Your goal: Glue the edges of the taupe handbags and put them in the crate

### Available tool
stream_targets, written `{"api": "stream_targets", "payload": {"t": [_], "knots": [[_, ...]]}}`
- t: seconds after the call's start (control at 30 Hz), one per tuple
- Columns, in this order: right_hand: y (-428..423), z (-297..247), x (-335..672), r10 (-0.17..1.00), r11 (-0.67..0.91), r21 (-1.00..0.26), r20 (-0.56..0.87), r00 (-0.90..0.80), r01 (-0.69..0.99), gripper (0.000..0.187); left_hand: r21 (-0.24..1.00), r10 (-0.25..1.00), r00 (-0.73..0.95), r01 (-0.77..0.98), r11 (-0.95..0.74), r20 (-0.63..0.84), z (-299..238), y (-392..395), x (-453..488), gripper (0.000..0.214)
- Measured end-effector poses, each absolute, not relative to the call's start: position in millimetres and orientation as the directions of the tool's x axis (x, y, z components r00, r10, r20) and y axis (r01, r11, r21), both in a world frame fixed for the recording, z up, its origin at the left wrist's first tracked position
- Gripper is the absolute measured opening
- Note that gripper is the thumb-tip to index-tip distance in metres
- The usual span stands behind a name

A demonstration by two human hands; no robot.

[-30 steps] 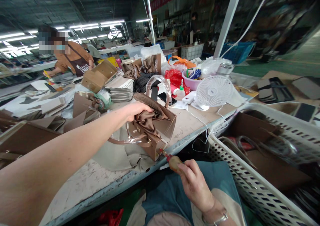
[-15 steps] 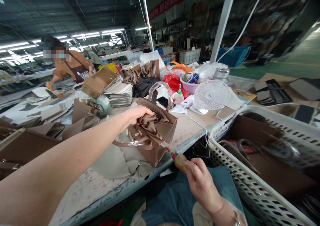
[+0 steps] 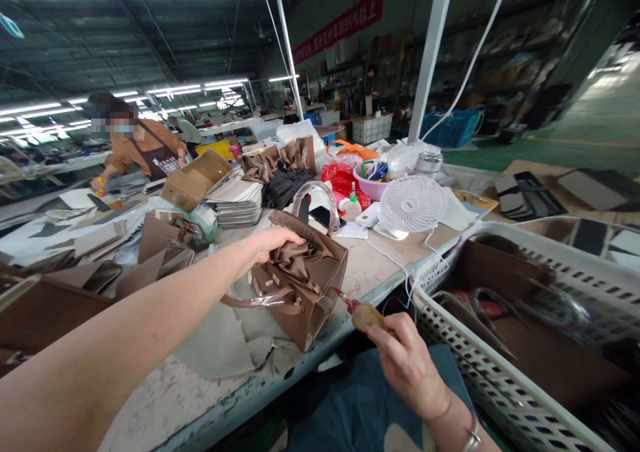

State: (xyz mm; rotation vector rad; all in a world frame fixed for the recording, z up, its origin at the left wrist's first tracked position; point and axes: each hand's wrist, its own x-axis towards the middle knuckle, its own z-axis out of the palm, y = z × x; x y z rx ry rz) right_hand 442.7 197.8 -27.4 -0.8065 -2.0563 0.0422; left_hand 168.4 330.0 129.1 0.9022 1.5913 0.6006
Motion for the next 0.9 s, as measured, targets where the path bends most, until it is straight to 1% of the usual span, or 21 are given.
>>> {"api": "stream_targets", "payload": {"t": [0.17,0.27,0.57,0.77,0.9], "knots": [[193.8,-32.0,439.4,0.613,0.777,-0.388,0.645,-0.457,0.495,0.037,0.771,0.801,-0.057,0.235,0.591,-0.597,129.8,330.7,168.9,0.007],[194.4,-31.2,441.1,0.61,0.781,-0.402,0.656,-0.445,0.478,0.037,0.768,0.797,-0.054,0.237,0.595,-0.601,128.8,332.0,168.5,0.008],[216.3,-10.9,458.8,0.486,0.827,-0.28,0.791,-0.372,0.487,0.042,0.768,0.795,-0.048,0.23,0.598,-0.604,128.0,332.8,167.1,0.008],[223.7,2.2,463.9,0.46,0.819,-0.248,0.823,-0.332,0.518,0.045,0.765,0.792,-0.068,0.223,0.604,-0.606,128.2,333.3,166.9,0.01],[223.6,0.1,460.7,0.465,0.822,-0.254,0.817,-0.342,0.51,0.042,0.768,0.796,-0.069,0.224,0.6,-0.602,127.2,334.9,166.9,0.01]]}}
